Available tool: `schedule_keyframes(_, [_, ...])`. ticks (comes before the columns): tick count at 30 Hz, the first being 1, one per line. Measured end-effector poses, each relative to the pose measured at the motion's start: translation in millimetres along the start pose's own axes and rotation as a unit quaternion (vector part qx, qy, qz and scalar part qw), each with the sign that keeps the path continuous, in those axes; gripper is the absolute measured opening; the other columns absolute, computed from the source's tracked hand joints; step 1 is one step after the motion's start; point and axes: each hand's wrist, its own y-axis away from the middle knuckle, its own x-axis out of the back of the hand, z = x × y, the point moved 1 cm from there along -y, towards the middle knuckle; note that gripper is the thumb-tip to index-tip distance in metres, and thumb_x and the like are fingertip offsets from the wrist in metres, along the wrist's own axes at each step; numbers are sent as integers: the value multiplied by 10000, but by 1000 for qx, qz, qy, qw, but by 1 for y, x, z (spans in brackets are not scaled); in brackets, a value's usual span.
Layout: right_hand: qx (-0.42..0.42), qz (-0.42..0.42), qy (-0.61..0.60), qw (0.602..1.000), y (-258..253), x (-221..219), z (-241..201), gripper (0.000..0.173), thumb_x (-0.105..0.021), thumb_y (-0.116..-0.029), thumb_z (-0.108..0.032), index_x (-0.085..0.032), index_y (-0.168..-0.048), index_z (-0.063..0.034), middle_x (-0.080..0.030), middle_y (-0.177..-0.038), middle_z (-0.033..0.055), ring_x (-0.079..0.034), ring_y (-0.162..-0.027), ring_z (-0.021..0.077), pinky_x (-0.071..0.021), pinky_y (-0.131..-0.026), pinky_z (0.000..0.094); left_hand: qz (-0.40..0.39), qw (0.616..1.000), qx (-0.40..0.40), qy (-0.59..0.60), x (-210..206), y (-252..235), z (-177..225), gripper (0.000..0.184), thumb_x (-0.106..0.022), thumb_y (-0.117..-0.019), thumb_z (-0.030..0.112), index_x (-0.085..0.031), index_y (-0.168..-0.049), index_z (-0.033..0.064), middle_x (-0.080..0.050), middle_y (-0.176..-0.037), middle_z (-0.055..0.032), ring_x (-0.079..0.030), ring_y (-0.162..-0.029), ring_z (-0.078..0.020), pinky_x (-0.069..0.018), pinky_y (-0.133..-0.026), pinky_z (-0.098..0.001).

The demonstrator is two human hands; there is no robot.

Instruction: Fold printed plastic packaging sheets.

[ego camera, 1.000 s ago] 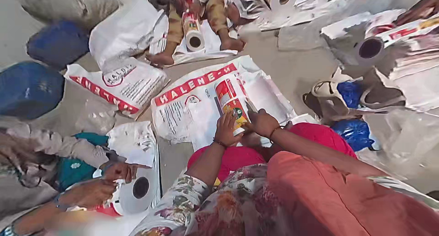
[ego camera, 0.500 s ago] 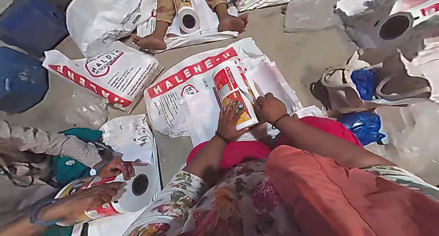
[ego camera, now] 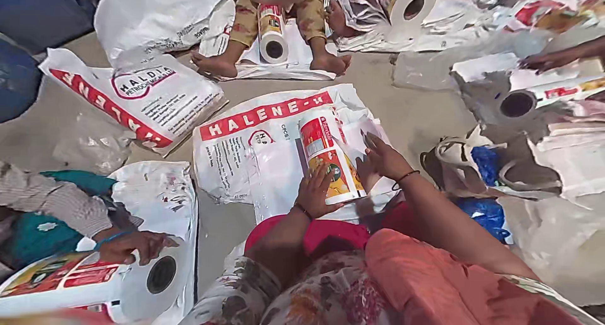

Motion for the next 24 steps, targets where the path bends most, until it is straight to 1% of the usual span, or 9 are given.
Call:
schedule_keyframes(1, [-1, 20, -2, 1000, -9, 7, -11, 635, -484, -1087, -244, -198, -1654, -230, -626, -1261, 280, -694, -919, 434, -561, -793, 638, -3, 1000, 16, 5, -1, -2, 3, 1174, -574, -777, 853, -295, -1630, 96, -201, -1721, -125, -132, -1602, -313, -126, -1272, -605])
schedule_keyframes(3, [-6, 38, -8, 999, -34, 11, -30, 689, -489, -1068, -156, -137, -1657, -222, -699, -1143, 214, -732, -833, 371, -614, -738, 577, -26, 999, 47, 9, -2, -2, 8, 1283, -591, -744, 869, -196, -1646, 47, -134, -1733, -136, -93, -1608, -306, -118, -1283, -563])
schedule_keyframes(6, [-3, -8, 5, 1000, -71, 5, -70, 568, -433, -1094, -199, -252, -1633, -215, -715, -1114, 198, -731, -799, 356, -610, -710, 557, -33, 998, 61, 9, 3, 2, 1, 1296, -638, -730, 846, -190, -1647, 47, -109, -1739, -123, -74, -1610, -295, -134, -1285, -550])
schedule_keyframes(9, [27, -20, 49, 998, -93, 3, -93, 472, -374, -1120, -411, -427, -1562, -254, -710, -1108, 215, -726, -820, 375, -598, -733, 594, -27, 998, 49, 13, 2, 1, 0, 1271, -675, -738, 812, -203, -1645, 57, -124, -1738, -110, -83, -1609, -286, -136, -1288, -541])
schedule_keyframes(13, [30, -42, 114, 992, -107, -3, -111, 419, -459, -1090, -258, -512, -1498, -179, -700, -1115, 223, -706, -857, 391, -575, -766, 602, 10, 1000, 25, 14, -3, 1, -3, 1297, -643, -709, 857, -252, -1625, 25, -187, -1722, -135, -120, -1604, -293, -141, -1288, -540])
schedule_keyframes(16, [38, -38, 149, 987, -112, -6, -117, 410, -442, -1103, -279, -527, -1476, -131, -696, -1130, 232, -710, -893, 398, -574, -791, 604, 14, 1000, 13, 7, -3, -2, -7, 1310, -633, -706, 868, -234, -1631, 30, -172, -1726, -132, -83, -1610, -278, -99, -1295, -539])
schedule_keyframes(18, [50, -29, 216, 975, -114, -6, -117, 366, -488, -1068, -216, -585, -1389, -70, -683, -1166, 259, -693, -1009, 440, -539, -867, 655, 2, 1000, 19, 7, -4, -5, -3, 1318, -641, -707, 866, -198, -1645, 53, -138, -1736, -115, -51, -1614, -265, -70, -1294, -549])
schedule_keyframes(20, [61, -39, 252, 965, -115, -13, -119, 339, -492, -1057, -200, -604, -1339, -50, -677, -1164, 265, -695, -999, 445, -545, -849, 657, -15, 1000, 24, 3, -5, 0, -5, 1323, -636, -712, 871, -178, -1649, 58, -107, -1742, -110, -26, -1615, -264, -69, -1297, -547])
schedule_keyframes(24, [54, -57, 236, 969, -116, -7, -124, 368, -470, -1072, -212, -594, -1377, -47, -674, -1171, 270, -697, -961, 437, -548, -831, 649, -21, 999, 27, 17, -4, -2, -5, 1337, -628, -697, 886, -195, -1645, 48, -139, -1734, -126, -59, -1613, -282, -84, -1293, -552])
